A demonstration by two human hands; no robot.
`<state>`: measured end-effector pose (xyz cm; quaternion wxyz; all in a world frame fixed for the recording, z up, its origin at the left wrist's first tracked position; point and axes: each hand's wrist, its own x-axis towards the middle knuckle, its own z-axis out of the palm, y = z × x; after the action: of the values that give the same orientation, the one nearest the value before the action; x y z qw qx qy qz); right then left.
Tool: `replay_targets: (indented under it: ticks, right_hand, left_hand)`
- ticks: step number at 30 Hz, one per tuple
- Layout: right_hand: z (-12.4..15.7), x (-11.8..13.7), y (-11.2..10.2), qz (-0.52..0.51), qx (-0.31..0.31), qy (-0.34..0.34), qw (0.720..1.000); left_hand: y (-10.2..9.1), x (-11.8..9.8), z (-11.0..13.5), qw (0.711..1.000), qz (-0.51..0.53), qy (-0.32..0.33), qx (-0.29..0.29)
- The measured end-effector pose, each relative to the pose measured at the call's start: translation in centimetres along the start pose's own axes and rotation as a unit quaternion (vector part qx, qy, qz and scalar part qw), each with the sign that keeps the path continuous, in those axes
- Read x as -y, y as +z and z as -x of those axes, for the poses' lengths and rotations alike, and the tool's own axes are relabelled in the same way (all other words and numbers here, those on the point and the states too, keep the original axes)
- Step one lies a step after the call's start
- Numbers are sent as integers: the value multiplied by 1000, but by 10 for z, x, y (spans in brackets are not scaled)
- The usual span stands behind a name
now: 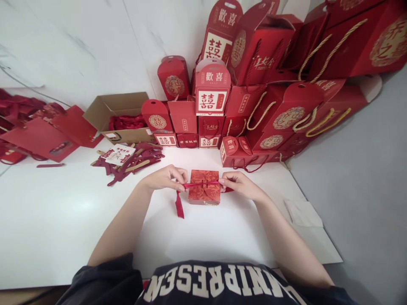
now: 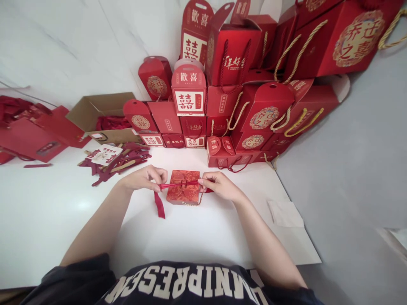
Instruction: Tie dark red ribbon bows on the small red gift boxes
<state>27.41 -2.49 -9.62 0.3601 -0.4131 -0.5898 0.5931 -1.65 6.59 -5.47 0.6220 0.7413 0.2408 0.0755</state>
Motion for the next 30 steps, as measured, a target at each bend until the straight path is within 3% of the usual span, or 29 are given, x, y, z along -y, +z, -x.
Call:
replay_targets:
  ticks: [2,5,10,16,24,30]
  right_hand:
    - [-1,-1,1,0,-1,3,1000]
    - [-3,-2,1,6,-4,6,1000]
    - [-5,-4,3,-12,-12,16,1000]
    - [-5,-6,3,-24,-6,16,1000]
    - [-4,-5,2,-32,-22,13,999]
    - [4,5,-9,-10,-15,-27,999]
  left_hand:
    - [10,-1,-7,995,-4,78,-58]
    - [26,2,-19,986,20,135,-91]
    - [43,7,-31,978,52,115,-166]
    - [50,2,-37,970,-44,74,-226]
    - [47,11,-39,975,-45,64,-209]
    - [45,9,-38,978,-47,66,-190]
